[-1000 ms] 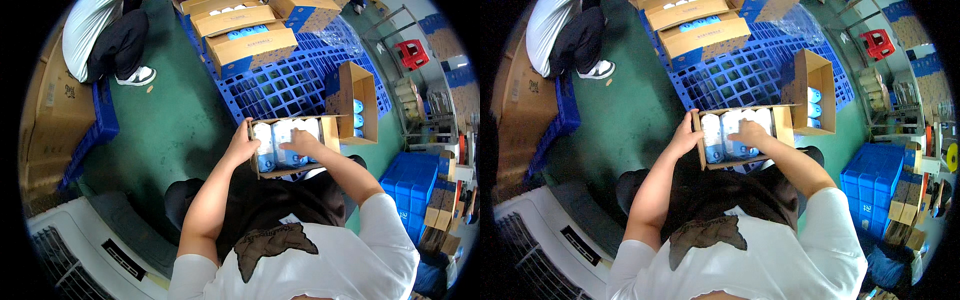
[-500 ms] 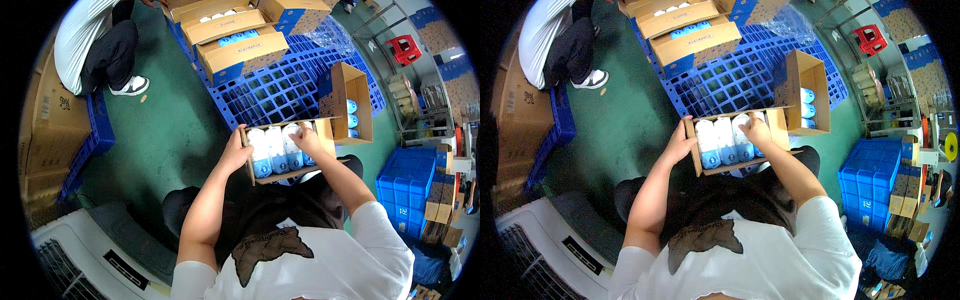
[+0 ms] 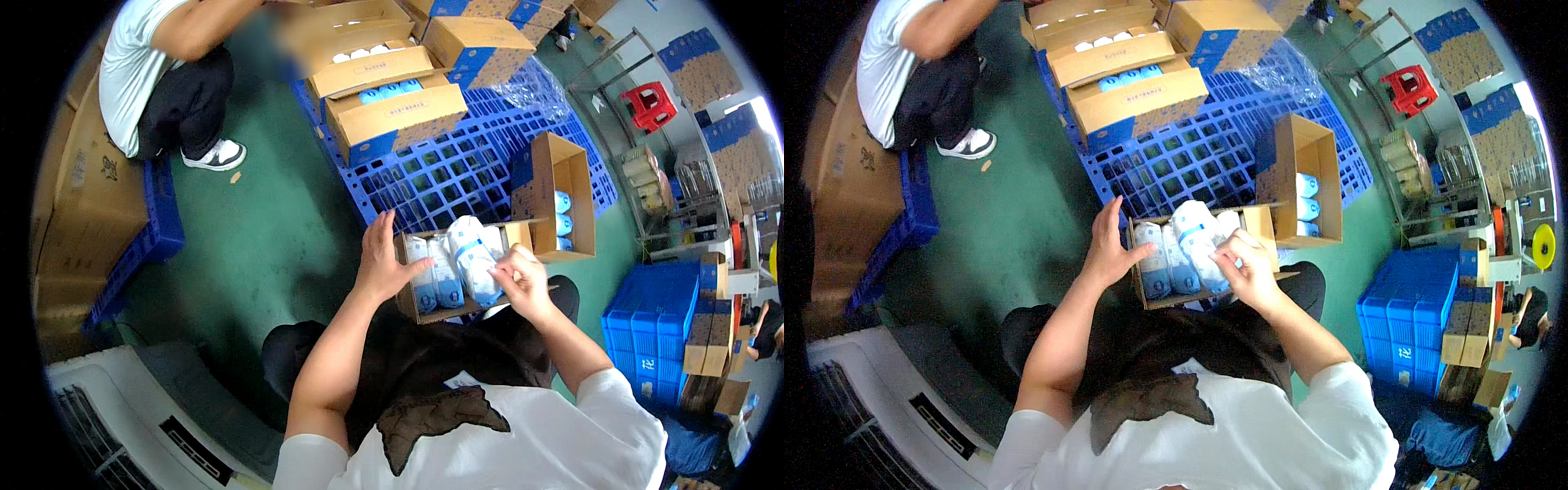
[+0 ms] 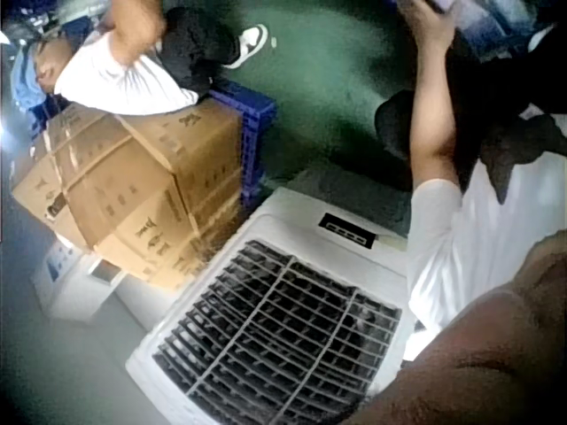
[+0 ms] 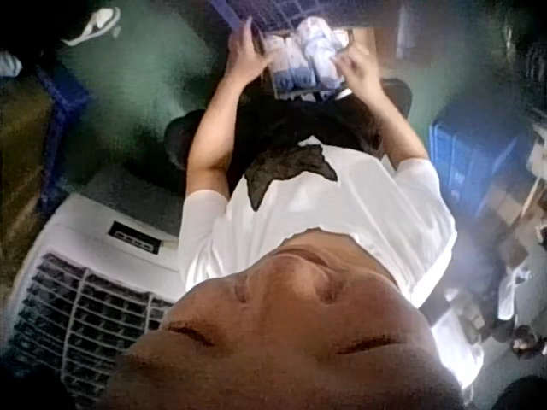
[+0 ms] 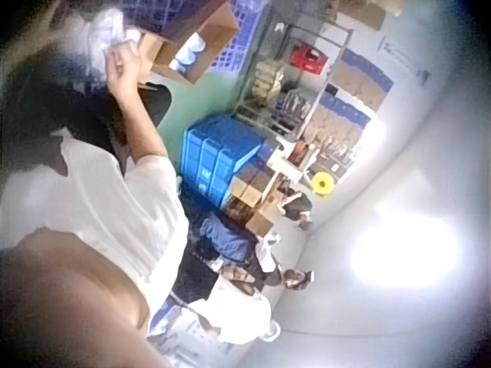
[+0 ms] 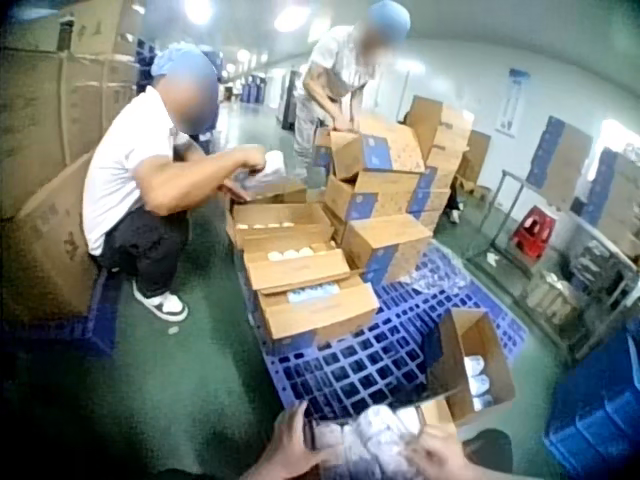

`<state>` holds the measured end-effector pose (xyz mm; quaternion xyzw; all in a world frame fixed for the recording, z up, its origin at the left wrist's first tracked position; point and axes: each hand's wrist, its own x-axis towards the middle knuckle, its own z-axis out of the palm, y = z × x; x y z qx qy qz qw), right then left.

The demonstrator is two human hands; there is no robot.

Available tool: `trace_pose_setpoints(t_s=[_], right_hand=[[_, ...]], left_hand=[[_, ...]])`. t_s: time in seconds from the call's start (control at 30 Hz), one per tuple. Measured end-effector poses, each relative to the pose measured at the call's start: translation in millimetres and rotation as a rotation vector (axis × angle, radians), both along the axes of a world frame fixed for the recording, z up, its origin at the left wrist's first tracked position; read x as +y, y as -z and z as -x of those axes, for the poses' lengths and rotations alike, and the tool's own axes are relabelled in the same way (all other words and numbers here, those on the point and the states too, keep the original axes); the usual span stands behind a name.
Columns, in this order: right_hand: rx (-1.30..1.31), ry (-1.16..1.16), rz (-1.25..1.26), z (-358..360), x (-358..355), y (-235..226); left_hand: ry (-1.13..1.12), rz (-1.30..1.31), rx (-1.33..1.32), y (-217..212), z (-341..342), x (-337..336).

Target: The person places small white and blue packages into a cardboard box and moves the filled box to a stack on a pallet.

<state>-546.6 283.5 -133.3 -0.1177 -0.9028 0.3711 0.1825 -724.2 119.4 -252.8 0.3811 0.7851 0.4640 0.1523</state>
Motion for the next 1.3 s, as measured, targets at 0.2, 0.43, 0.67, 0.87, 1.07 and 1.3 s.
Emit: trace_pose_setpoints(t_s=[0.2, 0.43, 0.67, 0.87, 1.07, 1.3], right_hand=[[0.222, -0.107, 0.857, 82.0, -31.4, -22.5], [-0.094, -0.044, 0.332, 175.3, -58.3, 49.0], [-0.544, -0.022, -0.022, 227.1, -106.5, 16.9], [-0.458, -0.073, -0.384, 249.3, -109.8, 59.7], [-0.215, -0.084, -0.192, 230.3, -128.0, 35.9], [0.006, -0.163, 0.350, 226.1, -102.9, 40.5]], left_hand=[[0.172, -0.837, -0.785, -51.2, -6.7, -12.5], [-0.556, -0.745, -0.734, -31.5, 24.2, -11.6], [-0.713, -0.979, -1.111, -22.1, 55.8, -35.8], [-0.832, -1.054, -1.156, 3.5, 66.5, -34.6], [-0.916, -1.076, -0.754, -35.2, 51.8, -51.3], [-0.857, -0.884, -0.454, -53.8, 54.0, -41.9]])
